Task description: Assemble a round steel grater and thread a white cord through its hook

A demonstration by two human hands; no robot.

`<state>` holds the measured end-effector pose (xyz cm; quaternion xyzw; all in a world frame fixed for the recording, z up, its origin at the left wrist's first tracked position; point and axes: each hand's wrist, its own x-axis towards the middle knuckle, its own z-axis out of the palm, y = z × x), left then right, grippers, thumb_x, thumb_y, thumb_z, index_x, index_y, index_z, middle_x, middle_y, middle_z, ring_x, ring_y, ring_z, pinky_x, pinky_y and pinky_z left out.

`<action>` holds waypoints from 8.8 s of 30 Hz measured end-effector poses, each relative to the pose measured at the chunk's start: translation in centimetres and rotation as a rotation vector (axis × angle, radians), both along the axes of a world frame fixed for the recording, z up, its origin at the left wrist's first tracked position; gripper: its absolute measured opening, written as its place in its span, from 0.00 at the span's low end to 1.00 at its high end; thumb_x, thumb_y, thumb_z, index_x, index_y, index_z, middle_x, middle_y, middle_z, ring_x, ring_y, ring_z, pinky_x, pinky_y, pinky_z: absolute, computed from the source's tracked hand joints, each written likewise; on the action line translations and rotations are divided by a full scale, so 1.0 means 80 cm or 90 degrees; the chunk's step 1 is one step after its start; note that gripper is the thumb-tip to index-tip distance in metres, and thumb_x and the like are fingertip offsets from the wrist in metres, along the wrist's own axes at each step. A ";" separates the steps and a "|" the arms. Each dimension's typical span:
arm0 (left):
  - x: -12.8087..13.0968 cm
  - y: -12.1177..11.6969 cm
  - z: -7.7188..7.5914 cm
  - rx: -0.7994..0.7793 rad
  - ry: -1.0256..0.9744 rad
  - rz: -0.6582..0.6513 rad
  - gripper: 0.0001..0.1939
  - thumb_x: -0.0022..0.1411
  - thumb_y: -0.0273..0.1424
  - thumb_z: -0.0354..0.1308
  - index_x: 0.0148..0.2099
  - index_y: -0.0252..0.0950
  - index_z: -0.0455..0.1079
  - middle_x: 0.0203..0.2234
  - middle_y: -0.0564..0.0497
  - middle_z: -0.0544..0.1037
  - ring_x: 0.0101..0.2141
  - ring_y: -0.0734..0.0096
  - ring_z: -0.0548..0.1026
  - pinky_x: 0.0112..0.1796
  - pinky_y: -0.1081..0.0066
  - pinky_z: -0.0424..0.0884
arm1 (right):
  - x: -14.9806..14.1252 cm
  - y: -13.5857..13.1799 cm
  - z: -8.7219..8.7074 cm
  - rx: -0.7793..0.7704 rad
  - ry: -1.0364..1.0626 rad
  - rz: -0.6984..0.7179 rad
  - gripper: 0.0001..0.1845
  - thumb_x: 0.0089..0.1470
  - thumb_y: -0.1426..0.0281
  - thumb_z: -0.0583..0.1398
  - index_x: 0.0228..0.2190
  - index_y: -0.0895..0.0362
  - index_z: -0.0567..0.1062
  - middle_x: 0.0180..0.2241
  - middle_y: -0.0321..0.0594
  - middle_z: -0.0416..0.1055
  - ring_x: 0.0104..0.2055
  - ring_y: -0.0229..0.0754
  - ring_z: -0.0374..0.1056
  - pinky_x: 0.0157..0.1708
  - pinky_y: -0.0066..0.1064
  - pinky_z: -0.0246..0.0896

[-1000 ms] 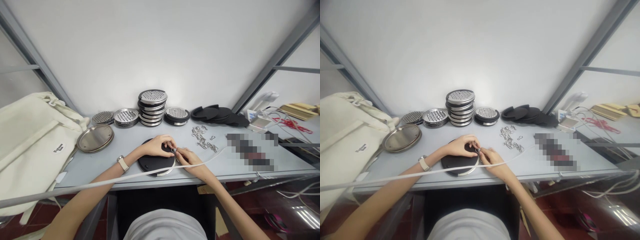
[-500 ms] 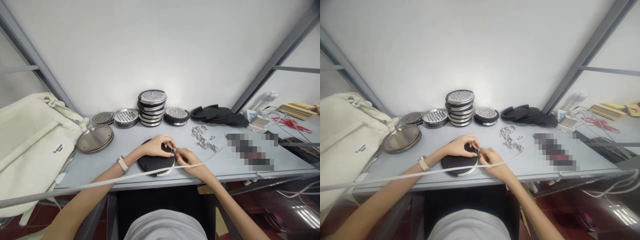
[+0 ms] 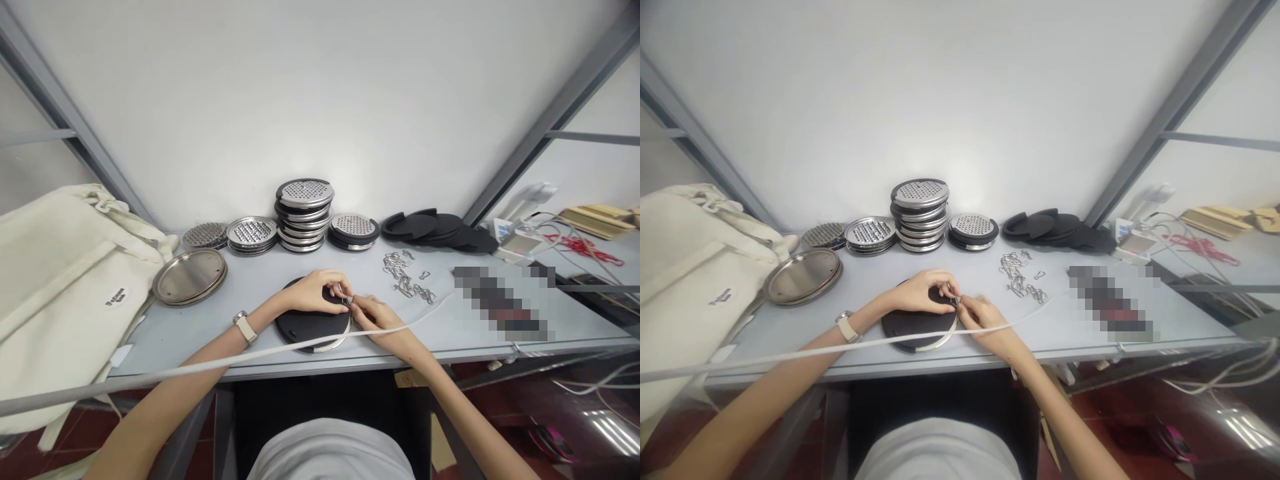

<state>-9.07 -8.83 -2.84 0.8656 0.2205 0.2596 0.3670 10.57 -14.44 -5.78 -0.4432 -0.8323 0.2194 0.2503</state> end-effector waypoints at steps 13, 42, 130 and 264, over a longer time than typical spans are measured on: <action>0.000 0.000 0.001 -0.009 -0.006 -0.004 0.13 0.50 0.29 0.62 0.39 0.32 0.69 0.33 0.49 0.74 0.33 0.76 0.70 0.36 0.75 0.69 | 0.000 0.000 0.001 -0.001 -0.006 -0.003 0.16 0.62 0.65 0.45 0.24 0.55 0.62 0.20 0.34 0.59 0.26 0.38 0.57 0.30 0.29 0.52; 0.002 -0.002 0.004 -0.021 -0.006 -0.003 0.13 0.49 0.27 0.62 0.39 0.32 0.70 0.32 0.49 0.73 0.32 0.76 0.70 0.36 0.74 0.69 | 0.002 0.001 0.004 -0.034 0.031 0.000 0.18 0.62 0.65 0.46 0.22 0.56 0.61 0.19 0.32 0.56 0.23 0.36 0.53 0.28 0.28 0.51; 0.002 -0.002 0.002 -0.014 -0.008 -0.019 0.12 0.50 0.27 0.62 0.39 0.32 0.69 0.33 0.50 0.73 0.32 0.76 0.70 0.36 0.75 0.69 | 0.002 0.000 0.003 -0.029 0.005 -0.009 0.18 0.62 0.65 0.47 0.24 0.57 0.66 0.19 0.33 0.60 0.25 0.37 0.57 0.29 0.29 0.50; 0.003 -0.005 0.005 -0.047 0.017 -0.007 0.13 0.50 0.27 0.62 0.41 0.33 0.70 0.32 0.51 0.77 0.32 0.77 0.72 0.32 0.77 0.63 | 0.004 0.005 -0.001 -0.060 0.036 -0.010 0.19 0.61 0.63 0.47 0.21 0.57 0.62 0.20 0.32 0.58 0.25 0.36 0.55 0.29 0.28 0.50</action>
